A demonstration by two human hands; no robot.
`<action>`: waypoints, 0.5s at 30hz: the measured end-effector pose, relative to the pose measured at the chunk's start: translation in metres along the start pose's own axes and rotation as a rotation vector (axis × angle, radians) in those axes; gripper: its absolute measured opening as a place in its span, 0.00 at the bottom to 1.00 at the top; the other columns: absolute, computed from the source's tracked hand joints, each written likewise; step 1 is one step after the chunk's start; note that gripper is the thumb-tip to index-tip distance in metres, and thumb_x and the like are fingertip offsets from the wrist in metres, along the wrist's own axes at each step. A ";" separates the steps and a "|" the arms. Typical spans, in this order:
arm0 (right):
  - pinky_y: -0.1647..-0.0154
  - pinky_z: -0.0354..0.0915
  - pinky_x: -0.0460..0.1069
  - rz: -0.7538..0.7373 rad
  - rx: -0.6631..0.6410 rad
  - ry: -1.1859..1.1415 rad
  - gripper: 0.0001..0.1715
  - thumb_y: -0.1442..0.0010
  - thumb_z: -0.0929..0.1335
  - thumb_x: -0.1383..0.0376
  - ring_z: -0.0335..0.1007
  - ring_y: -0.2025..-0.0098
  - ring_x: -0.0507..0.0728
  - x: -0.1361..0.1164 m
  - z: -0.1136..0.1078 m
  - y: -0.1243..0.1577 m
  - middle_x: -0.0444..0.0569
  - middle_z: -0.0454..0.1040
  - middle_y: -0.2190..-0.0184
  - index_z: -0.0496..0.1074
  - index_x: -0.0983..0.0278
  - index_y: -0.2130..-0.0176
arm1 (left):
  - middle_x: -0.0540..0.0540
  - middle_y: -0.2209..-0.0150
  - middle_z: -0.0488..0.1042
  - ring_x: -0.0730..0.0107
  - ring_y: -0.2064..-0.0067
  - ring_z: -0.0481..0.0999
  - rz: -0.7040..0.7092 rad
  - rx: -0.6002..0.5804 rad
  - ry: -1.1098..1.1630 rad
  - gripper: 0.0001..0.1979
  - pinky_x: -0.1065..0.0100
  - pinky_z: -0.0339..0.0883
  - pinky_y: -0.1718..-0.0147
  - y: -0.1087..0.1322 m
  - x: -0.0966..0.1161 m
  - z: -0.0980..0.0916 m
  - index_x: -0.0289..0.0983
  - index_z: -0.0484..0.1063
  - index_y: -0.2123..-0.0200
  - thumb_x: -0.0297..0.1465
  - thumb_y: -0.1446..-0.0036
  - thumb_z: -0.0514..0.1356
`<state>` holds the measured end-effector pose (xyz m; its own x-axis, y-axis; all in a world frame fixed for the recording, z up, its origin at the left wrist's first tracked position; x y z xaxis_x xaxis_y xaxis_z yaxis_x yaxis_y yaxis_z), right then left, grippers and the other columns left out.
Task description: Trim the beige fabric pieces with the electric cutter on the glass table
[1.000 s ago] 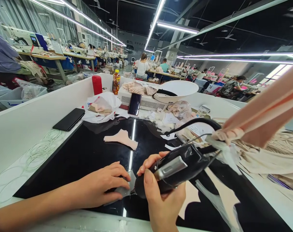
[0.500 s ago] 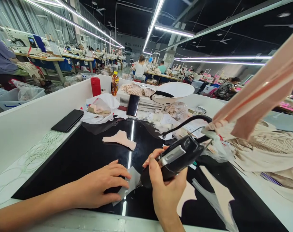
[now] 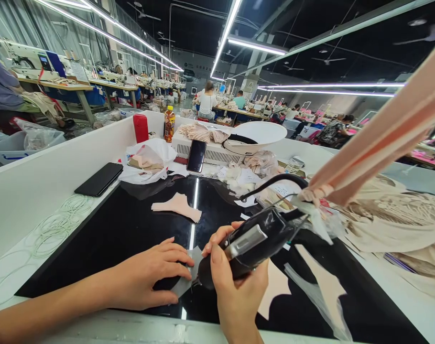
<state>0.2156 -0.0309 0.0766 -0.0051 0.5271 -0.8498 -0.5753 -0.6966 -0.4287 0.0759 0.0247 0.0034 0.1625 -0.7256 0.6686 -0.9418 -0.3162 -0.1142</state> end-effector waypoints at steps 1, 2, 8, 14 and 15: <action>0.67 0.72 0.51 0.000 -0.001 0.002 0.16 0.36 0.74 0.64 0.71 0.69 0.52 0.000 0.000 0.000 0.41 0.72 0.67 0.68 0.55 0.51 | 0.45 0.40 0.75 0.55 0.37 0.71 -0.001 -0.003 -0.001 0.21 0.44 0.47 0.30 0.000 0.000 0.000 0.45 0.77 0.48 0.29 0.45 0.73; 0.67 0.72 0.50 0.002 -0.001 0.005 0.16 0.36 0.74 0.64 0.71 0.69 0.52 0.001 0.000 0.000 0.41 0.72 0.67 0.68 0.55 0.51 | 0.45 0.40 0.75 0.55 0.37 0.71 0.001 -0.003 -0.001 0.21 0.44 0.47 0.30 -0.001 0.001 -0.001 0.45 0.77 0.48 0.29 0.45 0.73; 0.70 0.73 0.49 0.007 -0.007 -0.013 0.16 0.37 0.75 0.63 0.71 0.70 0.52 -0.001 0.002 0.001 0.41 0.72 0.67 0.69 0.55 0.52 | 0.44 0.40 0.75 0.54 0.38 0.72 0.049 0.008 -0.001 0.22 0.50 0.50 0.31 -0.001 0.005 -0.004 0.44 0.77 0.48 0.30 0.45 0.74; 0.67 0.74 0.51 0.026 -0.069 -0.058 0.16 0.36 0.74 0.63 0.71 0.68 0.53 0.003 0.011 0.009 0.43 0.72 0.66 0.69 0.54 0.50 | 0.45 0.41 0.76 0.54 0.39 0.72 0.081 0.026 0.004 0.22 0.54 0.53 0.33 -0.001 0.007 -0.004 0.44 0.77 0.47 0.30 0.45 0.73; 0.67 0.74 0.51 0.028 -0.067 -0.055 0.15 0.35 0.74 0.63 0.71 0.68 0.52 0.004 0.010 0.010 0.42 0.72 0.66 0.69 0.53 0.50 | 0.46 0.41 0.76 0.54 0.39 0.72 0.083 0.026 0.007 0.22 0.54 0.54 0.33 -0.001 0.007 -0.004 0.45 0.77 0.47 0.30 0.45 0.73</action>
<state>0.2014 -0.0309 0.0726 -0.0661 0.5315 -0.8445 -0.5180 -0.7416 -0.4262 0.0770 0.0222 0.0112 0.0821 -0.7460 0.6608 -0.9441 -0.2706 -0.1882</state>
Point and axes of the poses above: each hand's wrist, its own y-axis away from the middle knuckle, its own z-axis out of the palm, x = y × z, the point moved 9 cm from there along -y, towards the middle knuckle
